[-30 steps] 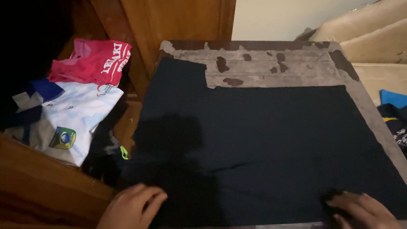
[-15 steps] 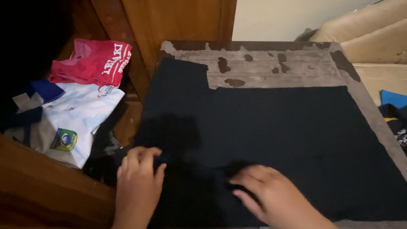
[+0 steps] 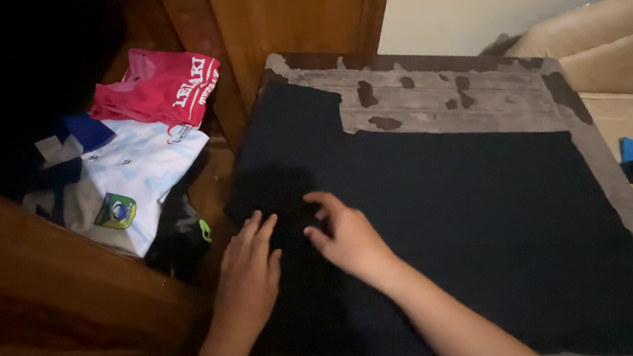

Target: The person uses a lint roller to clean a black fabric laid on a table. They roll the lint roller across the fabric surface repeatedly, then smooth the fabric with their hands.

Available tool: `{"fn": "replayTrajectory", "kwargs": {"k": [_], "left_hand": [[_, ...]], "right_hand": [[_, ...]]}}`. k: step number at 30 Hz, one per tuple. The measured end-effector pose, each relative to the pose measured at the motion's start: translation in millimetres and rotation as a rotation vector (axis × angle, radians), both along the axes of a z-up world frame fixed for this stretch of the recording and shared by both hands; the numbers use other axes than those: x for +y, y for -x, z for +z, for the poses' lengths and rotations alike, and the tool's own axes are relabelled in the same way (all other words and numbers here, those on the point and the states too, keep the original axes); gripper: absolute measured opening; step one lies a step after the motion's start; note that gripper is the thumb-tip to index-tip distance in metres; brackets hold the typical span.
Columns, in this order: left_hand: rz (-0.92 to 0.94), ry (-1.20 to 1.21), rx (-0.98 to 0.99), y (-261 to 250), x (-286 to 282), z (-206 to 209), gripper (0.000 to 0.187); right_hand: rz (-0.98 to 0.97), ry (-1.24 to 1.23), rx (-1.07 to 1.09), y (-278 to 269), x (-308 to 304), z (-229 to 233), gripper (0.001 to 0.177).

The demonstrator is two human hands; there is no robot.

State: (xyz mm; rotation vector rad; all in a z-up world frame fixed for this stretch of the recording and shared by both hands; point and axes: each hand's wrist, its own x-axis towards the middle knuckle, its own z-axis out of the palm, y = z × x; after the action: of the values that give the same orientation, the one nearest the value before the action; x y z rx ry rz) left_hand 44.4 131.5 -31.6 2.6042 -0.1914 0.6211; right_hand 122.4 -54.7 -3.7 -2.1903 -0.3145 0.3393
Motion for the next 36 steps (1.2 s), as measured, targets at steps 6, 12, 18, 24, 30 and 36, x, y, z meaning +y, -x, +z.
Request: {"fn": "replayTrajectory", "kwargs": {"k": [6,12,18,24,30,36], "left_hand": [[0.117,0.168,0.129,0,0,-4,0.064],[0.177,0.029,0.267,-5,0,-4,0.071],[0.232,-0.096,0.438,-8,2,-1,0.071],[0.21,-0.206,0.358,-8,0,6,0.067],[0.054,-0.162,0.281,2,-23,12,0.058],[-0.172,-0.106,0.307,-4,-60,17,0.049]], "right_hand": [[-0.121,-0.652,0.123,-27,-9,-18,0.061],[-0.22,-0.379,0.288,-38,-12,-21,0.06],[-0.254,-0.274,-0.051,-42,-24,-19,0.05],[-0.039,-0.126,-0.235,-13,-67,6,0.045],[0.058,0.248,-0.452,26,-209,26,0.042],[-0.165,0.524,-0.481,46,-316,13,0.035]]}}
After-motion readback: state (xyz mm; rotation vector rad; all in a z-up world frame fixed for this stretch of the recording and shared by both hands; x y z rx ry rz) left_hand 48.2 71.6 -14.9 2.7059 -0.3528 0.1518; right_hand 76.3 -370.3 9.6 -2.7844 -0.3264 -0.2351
